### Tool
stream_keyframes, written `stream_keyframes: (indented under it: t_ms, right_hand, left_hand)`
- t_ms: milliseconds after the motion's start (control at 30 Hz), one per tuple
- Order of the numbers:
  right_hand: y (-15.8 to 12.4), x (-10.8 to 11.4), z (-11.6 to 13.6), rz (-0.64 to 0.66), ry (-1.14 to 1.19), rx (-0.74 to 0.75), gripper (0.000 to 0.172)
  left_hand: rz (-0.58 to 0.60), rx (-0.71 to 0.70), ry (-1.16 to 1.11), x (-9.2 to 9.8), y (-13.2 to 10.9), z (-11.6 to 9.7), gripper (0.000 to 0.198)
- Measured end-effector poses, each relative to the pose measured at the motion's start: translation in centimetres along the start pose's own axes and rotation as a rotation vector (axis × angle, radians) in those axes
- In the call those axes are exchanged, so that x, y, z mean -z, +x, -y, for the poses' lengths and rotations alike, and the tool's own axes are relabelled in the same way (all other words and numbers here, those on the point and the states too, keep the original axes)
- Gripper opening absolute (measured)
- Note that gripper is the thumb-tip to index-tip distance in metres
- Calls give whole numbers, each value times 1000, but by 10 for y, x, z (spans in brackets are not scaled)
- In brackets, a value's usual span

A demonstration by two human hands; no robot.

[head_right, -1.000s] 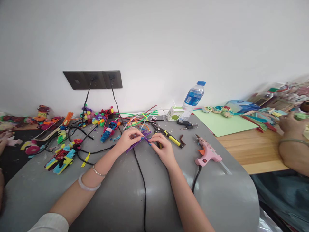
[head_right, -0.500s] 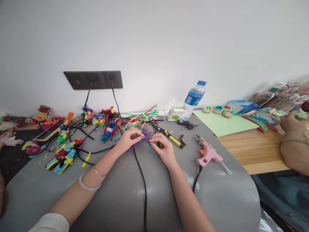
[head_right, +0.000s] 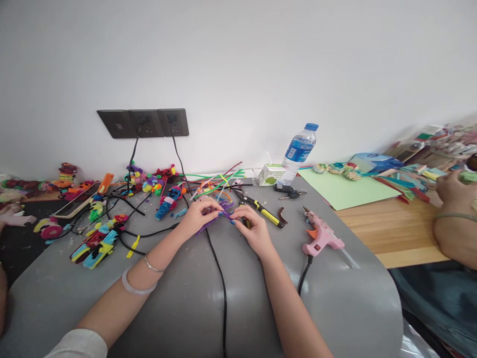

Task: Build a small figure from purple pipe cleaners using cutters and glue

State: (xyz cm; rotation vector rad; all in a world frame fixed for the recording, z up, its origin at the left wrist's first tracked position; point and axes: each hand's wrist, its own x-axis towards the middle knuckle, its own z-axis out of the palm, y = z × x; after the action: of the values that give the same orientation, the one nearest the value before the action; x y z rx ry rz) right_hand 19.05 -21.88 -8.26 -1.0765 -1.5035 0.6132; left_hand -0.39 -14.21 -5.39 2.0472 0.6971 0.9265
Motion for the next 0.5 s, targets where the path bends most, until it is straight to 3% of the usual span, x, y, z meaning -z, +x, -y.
stream_keyframes:
  t_ms: [500]
  right_hand:
    - [-1, 2, -5, 27, 39, -10, 8]
  left_hand:
    - [-9, -27, 15, -2, -1, 0, 11]
